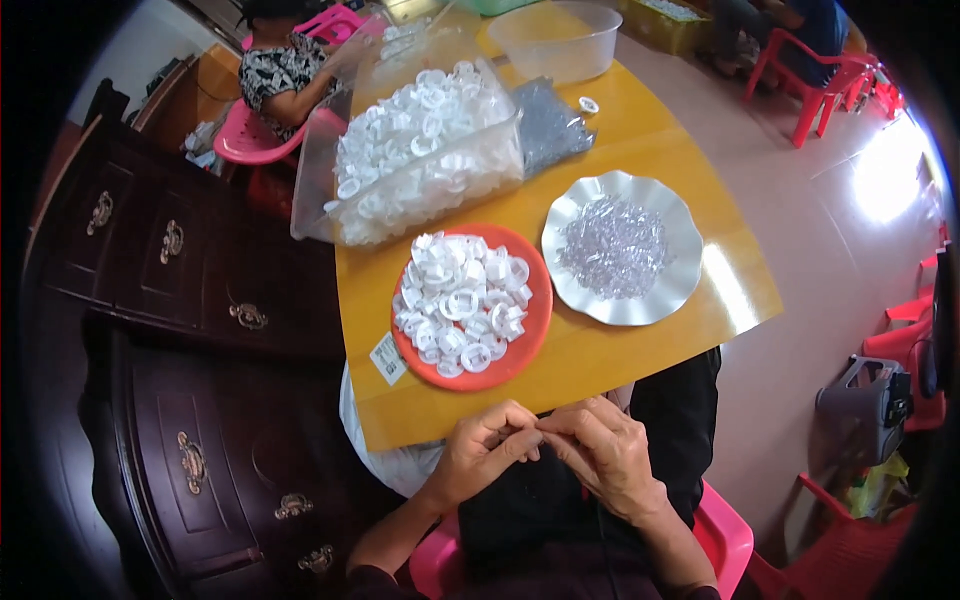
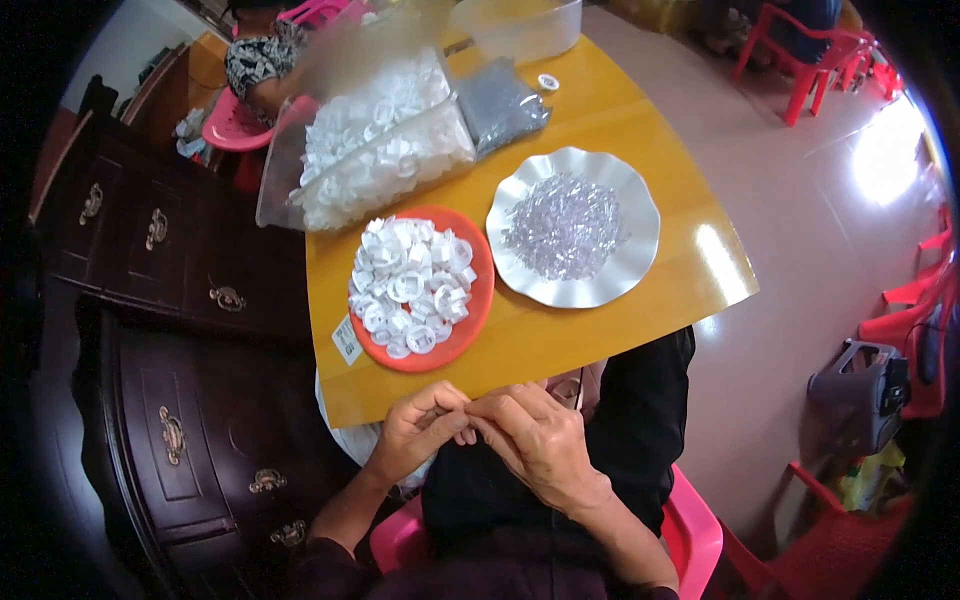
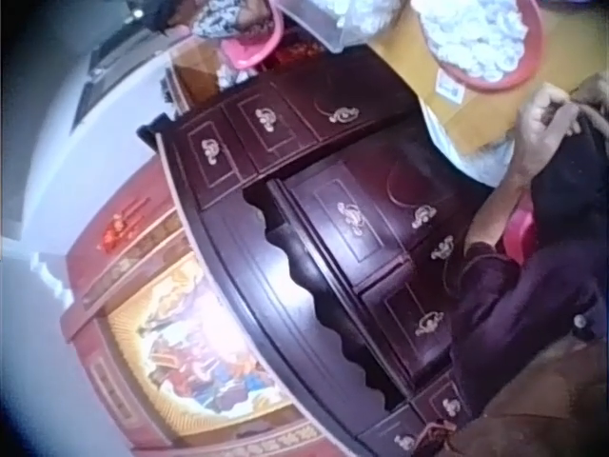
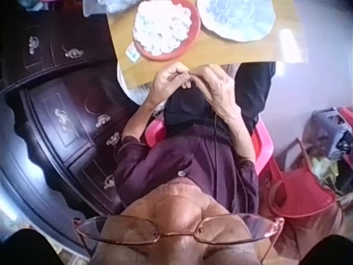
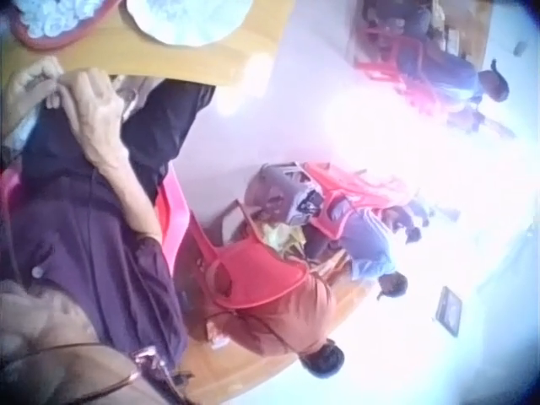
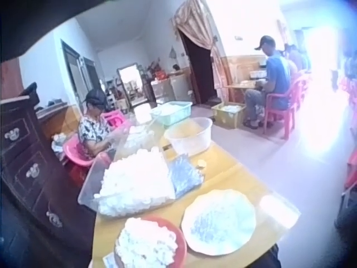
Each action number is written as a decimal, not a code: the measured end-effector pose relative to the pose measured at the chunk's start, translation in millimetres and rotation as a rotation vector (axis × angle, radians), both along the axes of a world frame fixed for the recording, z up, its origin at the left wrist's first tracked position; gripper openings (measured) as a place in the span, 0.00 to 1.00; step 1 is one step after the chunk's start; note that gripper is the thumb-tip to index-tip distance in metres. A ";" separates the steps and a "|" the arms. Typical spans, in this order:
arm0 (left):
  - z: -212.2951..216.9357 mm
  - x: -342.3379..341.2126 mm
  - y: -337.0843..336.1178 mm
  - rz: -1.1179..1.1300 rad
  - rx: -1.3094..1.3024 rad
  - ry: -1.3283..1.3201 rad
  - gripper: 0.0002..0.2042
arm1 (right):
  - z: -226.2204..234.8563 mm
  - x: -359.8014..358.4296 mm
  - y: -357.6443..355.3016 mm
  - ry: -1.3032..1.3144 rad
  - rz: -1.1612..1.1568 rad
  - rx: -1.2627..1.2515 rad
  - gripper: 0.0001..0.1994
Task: The person assembles small white plastic components by hand, inserting tiny clear beads into them.
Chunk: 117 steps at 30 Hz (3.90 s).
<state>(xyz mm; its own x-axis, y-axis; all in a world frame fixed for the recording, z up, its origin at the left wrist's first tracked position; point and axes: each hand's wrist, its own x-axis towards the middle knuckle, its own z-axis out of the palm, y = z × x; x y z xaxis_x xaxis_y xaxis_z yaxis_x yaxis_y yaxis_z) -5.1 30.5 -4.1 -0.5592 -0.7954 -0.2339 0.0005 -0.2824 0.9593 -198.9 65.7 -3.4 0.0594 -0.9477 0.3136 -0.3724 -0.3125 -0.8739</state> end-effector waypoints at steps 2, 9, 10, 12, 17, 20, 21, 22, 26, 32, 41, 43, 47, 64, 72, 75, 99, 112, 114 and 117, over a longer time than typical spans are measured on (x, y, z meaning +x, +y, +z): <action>-0.1 0.9 0.0 0.010 -0.004 0.002 0.04 | 6.0 1.3 -0.7 -0.017 0.006 -0.007 0.07; -1.0 11.3 3.3 -0.021 -0.101 0.041 0.05 | 3.2 9.8 3.7 -0.251 0.077 0.256 0.08; -3.4 13.8 3.8 -0.014 -0.093 0.041 0.05 | 3.8 11.1 3.9 -0.352 0.079 0.428 0.08; -7.5 15.5 3.8 0.033 -0.174 0.034 0.04 | -6.1 13.7 4.4 -0.463 0.074 0.494 0.07; -3.1 15.9 2.6 0.077 -0.218 0.003 0.03 | -17.0 18.2 2.9 -0.539 0.042 0.487 0.06; -0.4 17.8 -1.9 0.049 -0.338 -0.096 0.02 | -14.7 18.9 0.7 -0.585 0.051 0.545 0.05; 1.1 18.2 -4.7 0.028 -0.437 -0.151 0.02 | -14.3 19.4 0.0 -0.585 0.053 0.577 0.06; 4.2 19.0 -8.1 0.027 -0.434 -0.153 0.02 | -14.3 20.0 -0.8 -0.585 0.056 0.609 0.06; 12.3 24.9 -27.2 0.126 -0.846 -0.541 0.12 | -19.0 19.9 -4.7 -0.649 -0.008 0.582 0.06; 20.5 27.1 -57.7 -0.006 -1.235 -1.049 0.21 | -22.9 14.9 -3.1 -0.724 -0.081 0.613 0.06; 22.5 21.2 -74.3 -0.141 -1.261 -1.045 0.19 | -27.5 12.3 -0.1 -0.625 -0.087 0.597 0.06; 21.5 21.2 -76.8 -0.148 -1.293 -1.037 0.19 | -28.0 10.9 -0.3 -0.621 -0.091 0.607 0.06; 21.8 21.1 -80.7 -0.208 -1.376 -1.067 0.18 | -26.2 10.5 0.0 -0.611 -0.102 0.607 0.06; 7.6 35.4 -40.8 0.124 -0.454 -0.051 0.23 | -11.1 24.1 -9.9 -0.794 -0.064 0.458 0.05; -9.2 23.4 -21.8 0.169 -0.062 0.274 0.23 | -10.3 36.4 -10.7 -0.924 0.013 0.337 0.04; -12.5 23.6 -24.2 0.122 -0.165 0.269 0.23 | -12.5 32.5 -10.8 -0.866 0.055 0.349 0.03; -20.9 20.5 -21.0 0.198 -0.058 0.280 0.19 | -18.6 37.2 -13.2 -0.772 -0.052 0.316 0.03; -21.6 24.5 -24.3 0.149 -0.159 0.293 0.19 | -18.0 36.0 -11.4 -0.787 -0.027 0.367 0.03; -21.1 24.2 -24.2 0.134 -0.197 0.270 0.19 | -18.1 35.8 -10.8 -0.774 -0.019 0.363 0.03; -22.4 24.5 -23.5 0.136 -0.198 0.273 0.20 | -18.2 35.2 -9.9 -0.796 -0.027 0.381 0.03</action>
